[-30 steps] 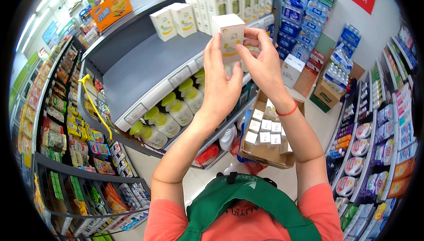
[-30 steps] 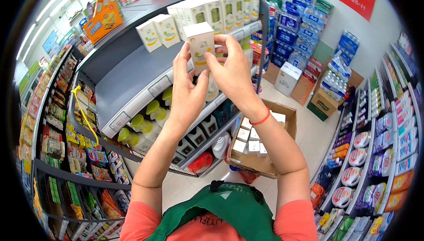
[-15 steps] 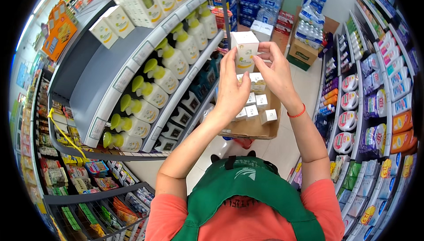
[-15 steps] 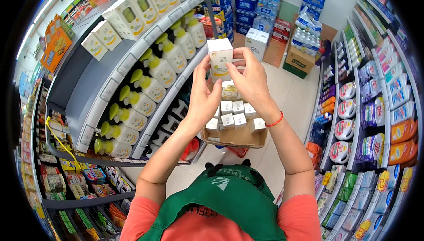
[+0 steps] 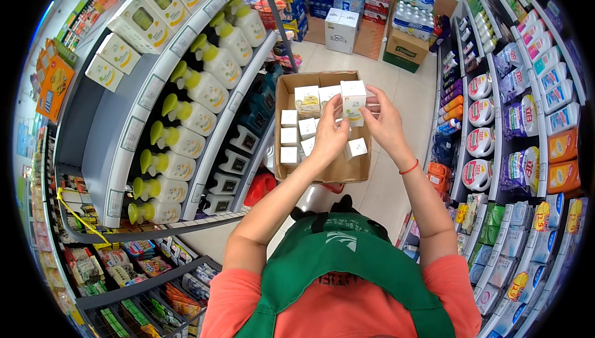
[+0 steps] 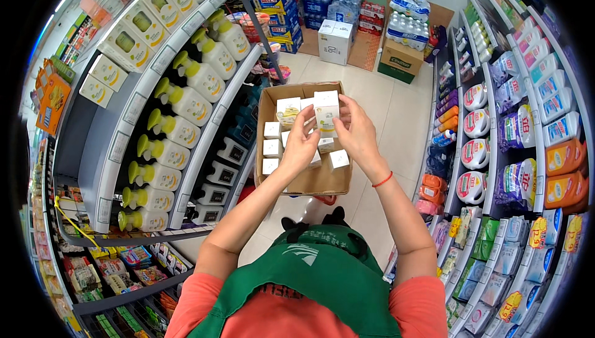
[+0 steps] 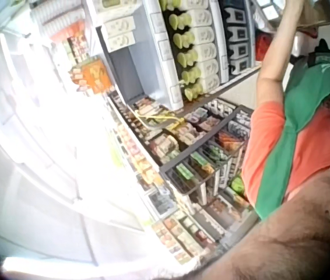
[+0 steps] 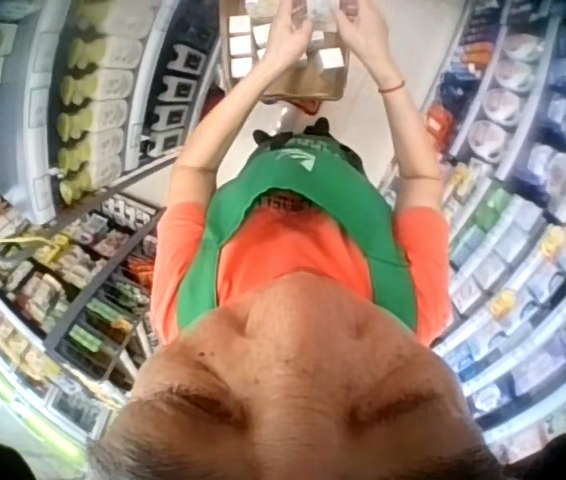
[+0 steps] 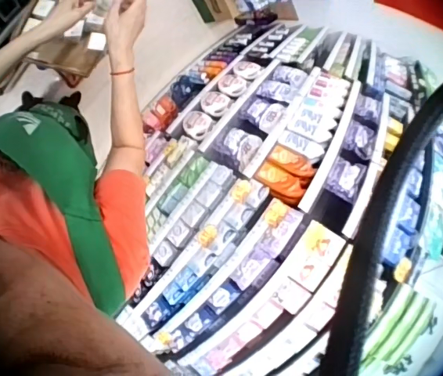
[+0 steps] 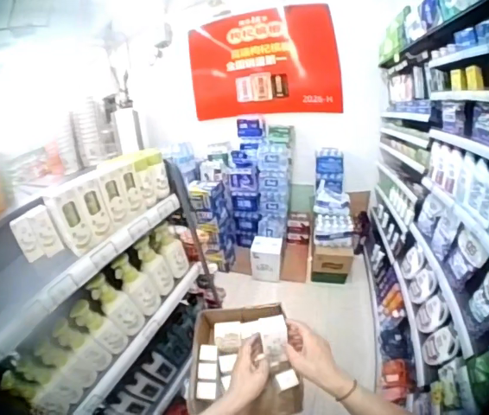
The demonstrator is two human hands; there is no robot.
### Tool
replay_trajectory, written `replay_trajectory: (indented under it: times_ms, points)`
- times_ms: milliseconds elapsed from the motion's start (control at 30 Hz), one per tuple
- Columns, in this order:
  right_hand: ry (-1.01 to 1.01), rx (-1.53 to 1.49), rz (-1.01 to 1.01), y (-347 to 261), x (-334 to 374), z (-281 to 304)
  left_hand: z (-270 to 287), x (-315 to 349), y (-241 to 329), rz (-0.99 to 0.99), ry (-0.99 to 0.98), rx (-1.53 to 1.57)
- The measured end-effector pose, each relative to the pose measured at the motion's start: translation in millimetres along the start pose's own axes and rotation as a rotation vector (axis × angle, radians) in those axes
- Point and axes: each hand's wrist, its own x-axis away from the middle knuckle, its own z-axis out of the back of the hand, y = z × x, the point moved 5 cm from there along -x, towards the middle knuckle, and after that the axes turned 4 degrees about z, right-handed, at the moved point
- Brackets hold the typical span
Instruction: The person repeatedly picks small white boxes from a cardboard box on the floor and places them onto a shelf in a store aisle. The person handles the boxes one at a time, arranging them in rows on the shelf.
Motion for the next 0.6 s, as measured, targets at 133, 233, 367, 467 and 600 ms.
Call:
replay_trajectory:
  times_ms: [133,233,367,467,600]
  points:
    - [-0.013,0.045,-0.032,32,5,0,-12,-7,-34,0.078,-0.011,0.044]
    - [-0.019,0.099,-0.023,52,7,0,-20,-6,-45,0.158,-0.027,0.075]
    - [-0.066,0.144,-0.017,66,8,-4,-21,-9,-66,0.23,-0.019,0.148]
    - [-0.097,0.154,-0.019,64,7,-8,-20,-8,-72,0.256,0.001,0.231]
    - [-0.117,0.139,0.037,64,13,-15,-11,0,-81,0.258,0.023,0.228]
